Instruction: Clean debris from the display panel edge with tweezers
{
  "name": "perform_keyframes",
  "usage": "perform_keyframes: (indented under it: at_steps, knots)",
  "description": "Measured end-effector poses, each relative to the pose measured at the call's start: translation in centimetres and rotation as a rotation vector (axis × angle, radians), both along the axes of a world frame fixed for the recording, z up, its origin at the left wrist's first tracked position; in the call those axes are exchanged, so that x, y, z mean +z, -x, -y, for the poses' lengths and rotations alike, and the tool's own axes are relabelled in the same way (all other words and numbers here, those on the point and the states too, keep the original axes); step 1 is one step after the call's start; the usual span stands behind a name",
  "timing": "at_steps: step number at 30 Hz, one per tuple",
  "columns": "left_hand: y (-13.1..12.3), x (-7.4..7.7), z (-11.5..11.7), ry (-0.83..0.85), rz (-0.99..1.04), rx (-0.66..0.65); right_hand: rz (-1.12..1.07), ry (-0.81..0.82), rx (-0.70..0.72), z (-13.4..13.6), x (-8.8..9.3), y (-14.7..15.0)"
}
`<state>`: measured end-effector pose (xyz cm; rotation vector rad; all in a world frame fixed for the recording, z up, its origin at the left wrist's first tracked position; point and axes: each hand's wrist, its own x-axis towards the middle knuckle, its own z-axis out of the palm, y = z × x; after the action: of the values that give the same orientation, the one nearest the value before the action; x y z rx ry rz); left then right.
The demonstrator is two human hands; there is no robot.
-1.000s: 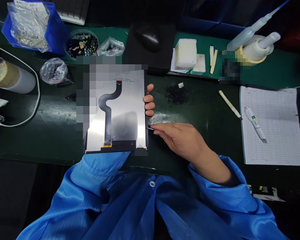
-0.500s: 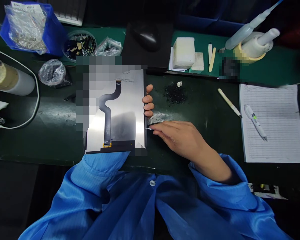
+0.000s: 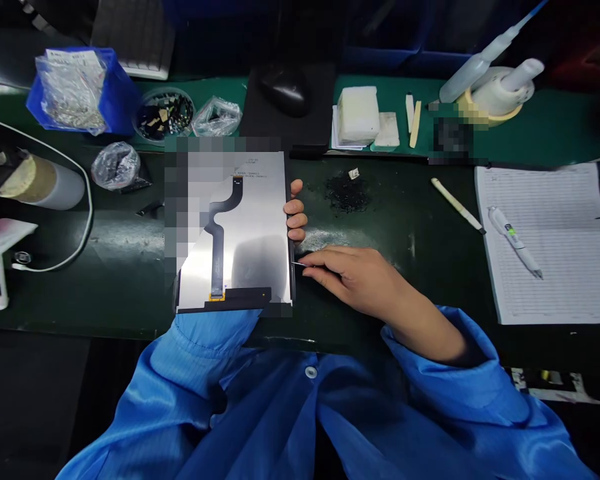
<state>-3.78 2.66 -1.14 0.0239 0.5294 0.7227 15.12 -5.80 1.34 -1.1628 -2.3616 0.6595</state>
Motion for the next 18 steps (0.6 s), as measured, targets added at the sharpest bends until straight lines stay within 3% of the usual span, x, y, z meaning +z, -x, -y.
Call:
perform_keyframes:
  at_steps: [7, 12, 18]
  knots:
    - [0.0, 0.6, 0.1, -0.014, -0.007, -0.021, 0.028, -0.041, 0.019, -0.1, -0.5, -0.1]
    - [0.2, -0.4, 0.2, -0.027, 0.055, -0.032, 0.007, 0.089, -0.034, 0.0, -0.2, -0.1]
    - [0.3, -1.1, 0.1, -0.021, 0.05, -0.022, -0.028, 0.049, -0.006, 0.0, -0.2, -0.2]
